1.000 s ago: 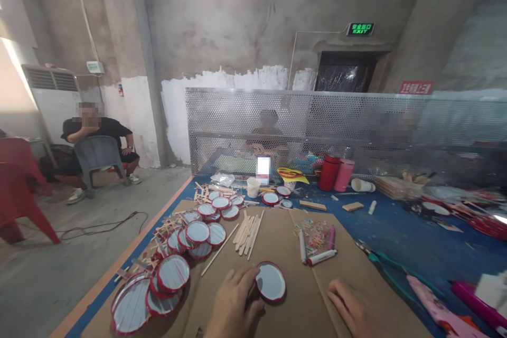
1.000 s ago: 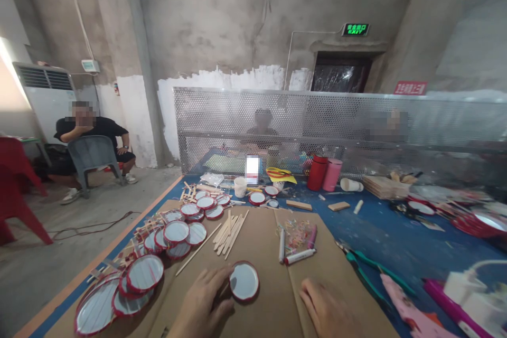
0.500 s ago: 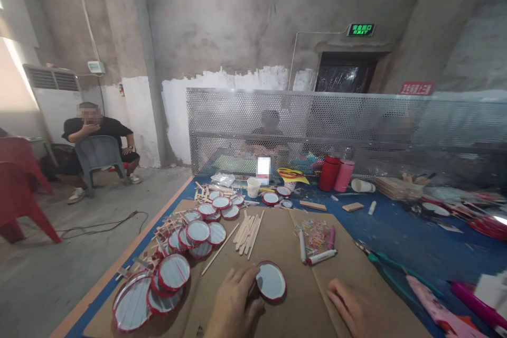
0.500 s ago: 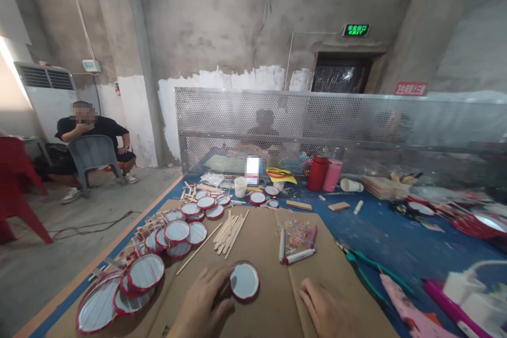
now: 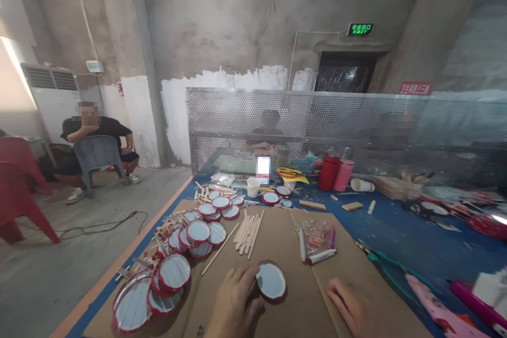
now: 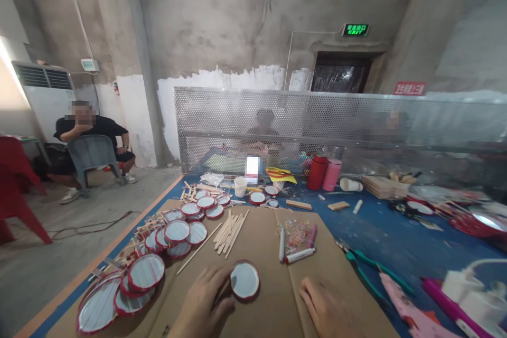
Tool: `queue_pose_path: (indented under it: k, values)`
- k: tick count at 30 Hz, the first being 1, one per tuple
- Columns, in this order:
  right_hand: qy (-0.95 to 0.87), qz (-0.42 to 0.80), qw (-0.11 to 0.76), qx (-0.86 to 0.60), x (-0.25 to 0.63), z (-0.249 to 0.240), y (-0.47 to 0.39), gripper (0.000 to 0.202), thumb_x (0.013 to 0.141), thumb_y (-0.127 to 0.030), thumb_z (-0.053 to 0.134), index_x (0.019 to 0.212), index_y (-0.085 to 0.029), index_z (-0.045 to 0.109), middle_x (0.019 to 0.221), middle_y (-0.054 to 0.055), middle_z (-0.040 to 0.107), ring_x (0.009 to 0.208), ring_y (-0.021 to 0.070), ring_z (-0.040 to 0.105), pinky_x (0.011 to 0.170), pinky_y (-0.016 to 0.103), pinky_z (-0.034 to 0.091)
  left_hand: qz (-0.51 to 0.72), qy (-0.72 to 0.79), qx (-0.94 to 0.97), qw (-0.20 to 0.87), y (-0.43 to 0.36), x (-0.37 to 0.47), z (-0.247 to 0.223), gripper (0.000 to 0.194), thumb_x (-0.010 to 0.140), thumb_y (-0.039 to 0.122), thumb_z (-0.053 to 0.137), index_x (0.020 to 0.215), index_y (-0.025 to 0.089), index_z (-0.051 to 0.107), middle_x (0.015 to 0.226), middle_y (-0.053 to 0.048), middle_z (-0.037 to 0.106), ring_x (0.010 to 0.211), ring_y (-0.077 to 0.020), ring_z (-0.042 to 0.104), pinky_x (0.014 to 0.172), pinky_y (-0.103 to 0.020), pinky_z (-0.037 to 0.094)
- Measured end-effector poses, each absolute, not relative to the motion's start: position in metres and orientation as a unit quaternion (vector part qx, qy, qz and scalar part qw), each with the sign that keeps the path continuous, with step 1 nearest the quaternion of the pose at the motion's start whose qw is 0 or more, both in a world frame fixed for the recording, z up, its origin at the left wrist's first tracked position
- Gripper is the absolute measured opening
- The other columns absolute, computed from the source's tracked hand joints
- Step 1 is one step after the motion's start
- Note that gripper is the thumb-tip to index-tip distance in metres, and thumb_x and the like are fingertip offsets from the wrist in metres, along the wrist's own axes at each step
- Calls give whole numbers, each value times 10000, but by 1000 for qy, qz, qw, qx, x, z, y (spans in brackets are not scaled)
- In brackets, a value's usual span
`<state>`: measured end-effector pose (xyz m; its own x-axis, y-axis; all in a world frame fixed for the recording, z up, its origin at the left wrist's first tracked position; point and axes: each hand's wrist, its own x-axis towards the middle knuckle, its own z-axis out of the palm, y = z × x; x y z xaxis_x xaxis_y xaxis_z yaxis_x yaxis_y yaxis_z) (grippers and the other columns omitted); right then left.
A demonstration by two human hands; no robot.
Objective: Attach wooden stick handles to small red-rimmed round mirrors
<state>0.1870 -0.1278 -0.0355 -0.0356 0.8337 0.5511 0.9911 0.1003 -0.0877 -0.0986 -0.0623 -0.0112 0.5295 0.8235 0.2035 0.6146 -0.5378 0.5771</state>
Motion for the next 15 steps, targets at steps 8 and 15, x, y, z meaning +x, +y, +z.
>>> queue_pose_path:
  k: [8, 15]
  values:
    - [-703, -168, 248, -645, 185, -33, -129, 392, 940, -382, 271, 704, -261, 560, 646, -8, 668, 567, 148, 627, 508, 253, 399, 228, 415, 852, 224, -63, -98, -10, 534, 716, 143, 588, 1245, 189, 525, 1182, -106, 616, 1051, -263, 560, 948, -434, 391]
    - [-696, -171, 254, -650, 184, -32, -130, 389, 931, -402, 268, 696, -265, 546, 600, -11, 643, 526, 155, 607, 485, 259, 365, 215, 416, 854, 225, -60, -98, -13, 613, 681, 103, 559, 1283, 200, 494, 1240, -110, 591, 1100, -270, 557, 988, -467, 371]
